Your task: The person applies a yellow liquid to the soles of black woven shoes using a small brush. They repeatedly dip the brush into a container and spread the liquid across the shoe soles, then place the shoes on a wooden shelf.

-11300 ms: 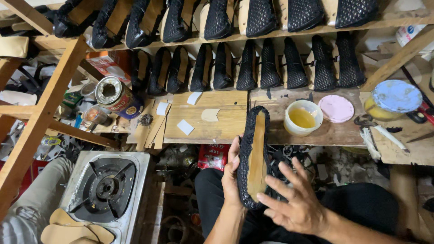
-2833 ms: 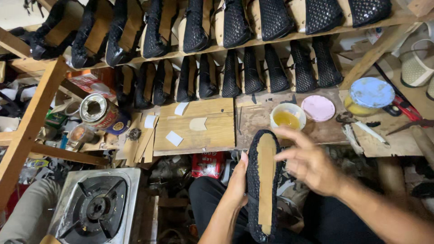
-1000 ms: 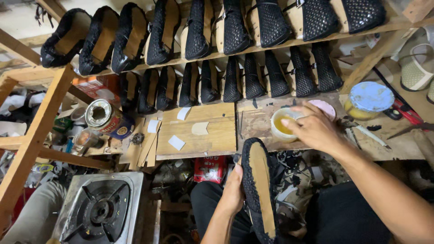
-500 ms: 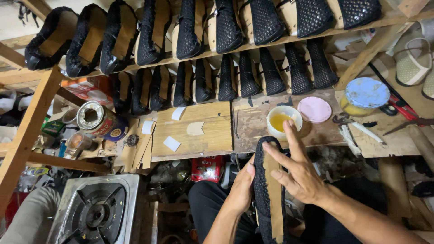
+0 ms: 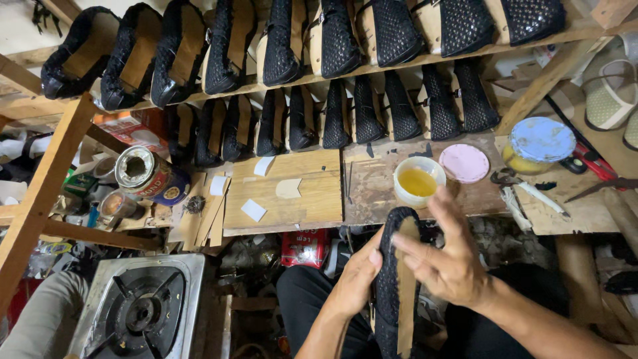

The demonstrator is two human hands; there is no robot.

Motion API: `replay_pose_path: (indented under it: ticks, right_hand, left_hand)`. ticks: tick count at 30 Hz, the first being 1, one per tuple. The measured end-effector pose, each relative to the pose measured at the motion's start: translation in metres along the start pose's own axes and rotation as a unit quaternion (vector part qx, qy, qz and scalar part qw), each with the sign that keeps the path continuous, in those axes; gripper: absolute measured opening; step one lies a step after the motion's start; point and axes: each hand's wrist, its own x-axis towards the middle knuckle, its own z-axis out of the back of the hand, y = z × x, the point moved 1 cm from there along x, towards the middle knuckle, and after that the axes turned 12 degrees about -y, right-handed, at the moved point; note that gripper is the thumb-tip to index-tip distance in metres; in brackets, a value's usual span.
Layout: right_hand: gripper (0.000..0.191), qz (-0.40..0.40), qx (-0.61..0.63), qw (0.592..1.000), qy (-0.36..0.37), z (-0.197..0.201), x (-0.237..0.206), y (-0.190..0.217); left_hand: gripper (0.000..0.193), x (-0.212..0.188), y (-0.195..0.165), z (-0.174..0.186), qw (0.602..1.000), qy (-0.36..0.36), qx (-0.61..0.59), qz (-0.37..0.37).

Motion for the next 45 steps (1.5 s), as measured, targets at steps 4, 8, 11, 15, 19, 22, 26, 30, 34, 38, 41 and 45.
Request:
replay_pose_path:
  ticks: [4, 8, 11, 15, 19, 22, 26, 30, 34, 38, 41, 45]
  right_hand:
    - [0.028, 0.008, 0.049, 0.999, -0.003, 0.000, 0.003, 0.002]
    - [0.025, 0.024, -0.008, 1.000, -0.012, 0.005, 0.009, 0.004]
    - [0.025, -0.013, -0.023, 1.000, -0.006, 0.009, 0.014, 0.003]
    - [0.023, 0.009, -0.024, 1.000, -0.018, 0.009, 0.019, 0.004]
    - [0.023, 0.019, -0.016, 0.999, -0.022, 0.008, 0.023, 0.006]
    - [0.020, 0.003, -0.036, 0.999, -0.034, 0.007, 0.026, 0.008]
    - [0.021, -0.090, -0.022, 0.996, 0.003, 0.009, 0.027, 0.001]
    - [0.025, -0.143, -0.080, 0.985, 0.058, 0.003, 0.024, -0.031]
    - [0.045, -0.144, -0.262, 0.926, 0.233, -0.013, 0.010, -0.079]
    - [0.044, -0.184, -0.242, 0.918, 0.254, -0.022, -0.007, -0.107]
    - [0.041, -0.198, -0.235, 0.914, 0.265, -0.023, -0.003, -0.113]
    - [0.037, -0.256, -0.071, 0.953, 0.143, -0.015, 0.009, -0.075]
  left_hand:
    - [0.087, -0.002, -0.006, -0.002, 1.000, -0.001, 0.011, 0.004]
    - [0.087, -0.005, -0.007, -0.002, 1.000, 0.005, 0.010, 0.005]
    - [0.087, -0.007, -0.004, 0.001, 0.999, 0.000, 0.033, 0.005]
    - [0.088, -0.010, -0.002, 0.006, 0.995, 0.003, 0.098, -0.021]
    - [0.091, -0.011, 0.005, 0.009, 0.992, 0.006, 0.123, -0.019]
    - [0.092, -0.012, 0.012, 0.011, 0.992, -0.002, 0.122, -0.029]
    - [0.090, -0.012, 0.021, 0.016, 0.998, -0.031, 0.049, -0.026]
    - [0.089, -0.015, 0.028, 0.026, 0.998, -0.066, -0.006, -0.007]
    - [0.091, -0.019, 0.032, 0.035, 0.998, -0.065, 0.000, -0.026]
    - [0.094, -0.025, 0.037, 0.037, 0.996, -0.073, 0.009, -0.041]
    - [0.096, -0.028, 0.040, 0.036, 0.997, -0.068, 0.000, -0.043]
    - [0.099, -0.029, 0.036, 0.032, 0.995, -0.077, 0.021, -0.058]
